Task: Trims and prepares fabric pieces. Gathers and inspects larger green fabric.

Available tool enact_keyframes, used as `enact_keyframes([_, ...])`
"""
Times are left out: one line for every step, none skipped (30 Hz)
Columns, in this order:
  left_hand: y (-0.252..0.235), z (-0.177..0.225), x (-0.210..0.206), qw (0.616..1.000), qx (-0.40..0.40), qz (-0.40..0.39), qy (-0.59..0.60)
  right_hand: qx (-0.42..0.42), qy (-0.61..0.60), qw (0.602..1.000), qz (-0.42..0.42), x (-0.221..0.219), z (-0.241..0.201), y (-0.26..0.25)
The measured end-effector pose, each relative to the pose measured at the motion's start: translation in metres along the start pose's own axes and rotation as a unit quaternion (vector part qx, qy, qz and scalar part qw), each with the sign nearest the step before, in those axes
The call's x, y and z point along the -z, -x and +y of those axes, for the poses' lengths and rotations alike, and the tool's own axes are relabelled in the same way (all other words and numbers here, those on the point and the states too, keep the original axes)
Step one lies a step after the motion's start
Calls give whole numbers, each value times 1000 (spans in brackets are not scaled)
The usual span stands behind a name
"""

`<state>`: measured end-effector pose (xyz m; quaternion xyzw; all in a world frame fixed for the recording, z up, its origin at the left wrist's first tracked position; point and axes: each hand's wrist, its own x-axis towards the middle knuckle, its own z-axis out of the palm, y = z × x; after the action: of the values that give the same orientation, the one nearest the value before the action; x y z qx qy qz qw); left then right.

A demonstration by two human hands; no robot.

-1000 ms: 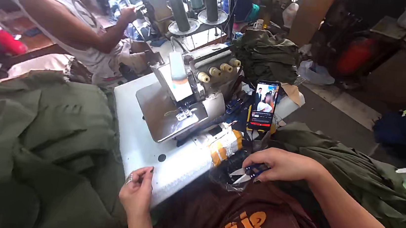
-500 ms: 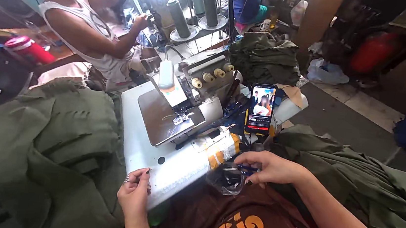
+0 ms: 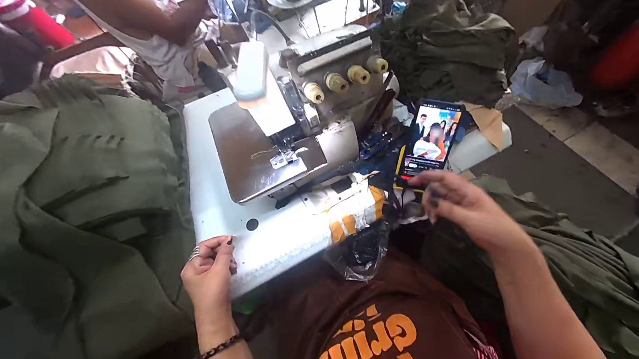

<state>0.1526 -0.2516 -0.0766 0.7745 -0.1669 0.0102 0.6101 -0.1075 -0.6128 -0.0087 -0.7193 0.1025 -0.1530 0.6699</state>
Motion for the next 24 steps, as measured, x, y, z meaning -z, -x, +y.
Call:
enact_keyframes([0,0,1,1000,0,-4,7,24,-15,1000,14,9,-3,6])
enact_keyframes([0,-1,1,1000,-3,-7,14,47,-28,998,28,18,-7,13])
enact_keyframes([-1,-1,1,1000,-8,-11,19,66,-49,996,44,26,-12,20])
enact_keyframes([-1,-2,2,1000,-12,-13,23,79,-69,993,56,32,-15,27])
enact_keyframes([-1,-3,2,999,-17,-14,26,84,-81,991,66,36,-18,34])
enact_keyframes([-1,-4,2,999,-21,-17,27,85,-91,990,71,38,-18,40])
enact_keyframes([-1,-6,3,999,-24,-20,26,74,-102,989,77,38,-16,45])
enact_keyframes([-2,-6,3,999,-24,-21,24,50,-112,988,95,36,-10,48])
enact_keyframes([-1,-6,3,999,-24,-22,22,13,-118,985,126,31,-2,51])
enact_keyframes([-1,-6,3,999,-24,-21,23,-32,-117,980,160,25,9,52])
enact_keyframes([-1,-5,3,999,-23,-20,23,-81,-102,976,175,19,23,52])
enact_keyframes([-1,-5,3,999,-22,-20,23,-127,-75,977,157,15,42,54])
enact_keyframes([-1,-5,2,999,-23,-18,24,-172,-40,978,107,13,62,55])
enact_keyframes([-1,-4,2,999,-23,-17,23,-209,-13,977,46,10,82,56])
enact_keyframes([-1,-4,2,999,-25,-15,22,-241,5,971,-10,6,102,55])
enact_keyframes([-2,-5,1,999,-27,-14,20,-265,11,963,-49,0,120,52])
enact_keyframes([-2,-6,1,999,-26,-14,17,-280,6,957,-78,-6,135,49])
enact_keyframes([-2,-6,1,999,-24,-17,16,-283,-3,954,-99,-13,147,46])
enact_keyframes([-2,-5,1,1000,-22,-17,12,-279,-8,954,-109,-20,158,41])
enact_keyframes([-2,-5,0,1000,-20,-17,10,-279,-4,954,-109,-26,169,35])
enact_keyframes([-2,-5,0,1000,-19,-15,10,-288,9,952,-105,-32,178,28])
enact_keyframes([-2,-4,-1,1000,-19,-12,9,-302,26,948,-101,-37,188,20])
enact_keyframes([-1,-3,-1,1000,-18,-7,7,-313,39,944,-93,-41,198,12])
enact_keyframes([-1,-3,-3,1000,-17,-3,5,-320,52,942,-82,-44,208,4])
